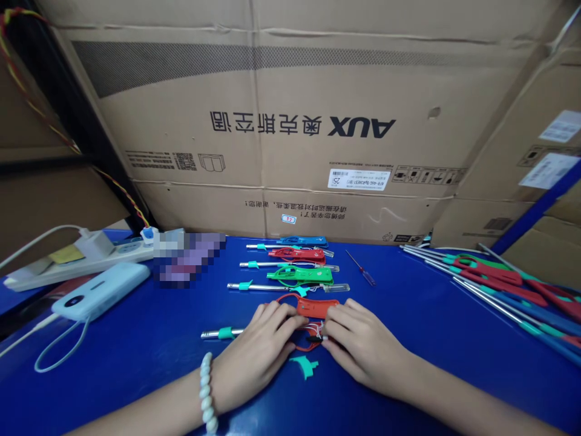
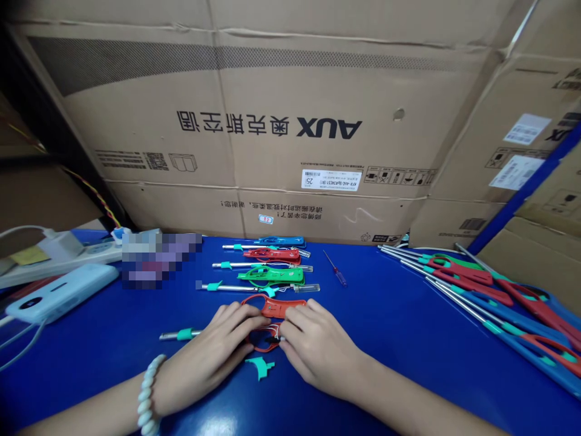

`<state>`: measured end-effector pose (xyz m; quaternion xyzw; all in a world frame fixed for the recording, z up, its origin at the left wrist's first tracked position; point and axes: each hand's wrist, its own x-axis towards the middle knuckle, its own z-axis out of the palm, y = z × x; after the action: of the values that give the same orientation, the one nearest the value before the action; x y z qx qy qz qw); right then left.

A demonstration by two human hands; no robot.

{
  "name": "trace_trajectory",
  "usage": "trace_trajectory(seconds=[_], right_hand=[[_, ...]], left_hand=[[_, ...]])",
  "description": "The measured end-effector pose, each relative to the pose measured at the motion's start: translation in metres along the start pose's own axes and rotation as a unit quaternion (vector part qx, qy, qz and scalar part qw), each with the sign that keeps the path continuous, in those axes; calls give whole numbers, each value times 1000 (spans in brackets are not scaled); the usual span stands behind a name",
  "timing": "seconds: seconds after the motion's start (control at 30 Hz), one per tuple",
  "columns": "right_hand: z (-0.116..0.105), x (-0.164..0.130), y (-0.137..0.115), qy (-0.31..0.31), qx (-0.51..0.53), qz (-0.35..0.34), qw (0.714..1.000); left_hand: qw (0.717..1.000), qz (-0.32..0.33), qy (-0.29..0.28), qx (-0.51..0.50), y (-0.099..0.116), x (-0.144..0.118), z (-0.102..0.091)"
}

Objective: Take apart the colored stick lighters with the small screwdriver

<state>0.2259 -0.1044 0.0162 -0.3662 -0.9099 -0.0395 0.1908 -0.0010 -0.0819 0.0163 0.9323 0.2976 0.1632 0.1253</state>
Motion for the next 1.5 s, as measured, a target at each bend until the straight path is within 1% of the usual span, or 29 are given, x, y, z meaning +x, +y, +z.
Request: trace_trajectory(seconds=[0.13, 0.23, 0.33, 0.5, 0.7, 0.93, 1.03, 1.1, 1.23, 1.33, 1.43, 1.5], right_hand=[[2, 1, -1, -4, 35, 58, 998], [5, 2, -2, 5, 67, 99, 993], [7, 2, -2, 14, 102, 125, 987], [9, 3, 0, 22, 157, 165, 974], [11, 3, 1, 31, 175, 172, 969], [11, 3, 0, 40, 177, 156, 971], [11, 2, 1, 41, 196, 158, 967], [10, 2, 2, 37, 216, 162, 962], [9, 3, 3, 25, 246, 176, 953], [9, 3, 4, 22, 245, 172, 954], [9, 2, 4, 24, 220, 160, 962], [9, 2, 4, 18, 196, 152, 968]], left_hand=[[1000, -1, 1, -8, 1, 0, -1], [1000, 1, 1, -12, 1, 0, -2], [1000, 9, 5, -13, 0, 0, -2], [1000, 15, -7, -12, -2, 0, -2], [999, 5, 20, -32, -4, 1, -1], [995, -34, 20, -91, -6, 1, 2], [991, -53, 14, -120, -6, 2, 2], [990, -53, 11, -130, -7, 2, 2], [992, -30, 10, -126, -7, 2, -4], [995, 1, 10, -100, -4, 1, -11], [995, 71, -28, -65, 0, 1, -15], [992, 117, -48, -28, 2, 1, -13]])
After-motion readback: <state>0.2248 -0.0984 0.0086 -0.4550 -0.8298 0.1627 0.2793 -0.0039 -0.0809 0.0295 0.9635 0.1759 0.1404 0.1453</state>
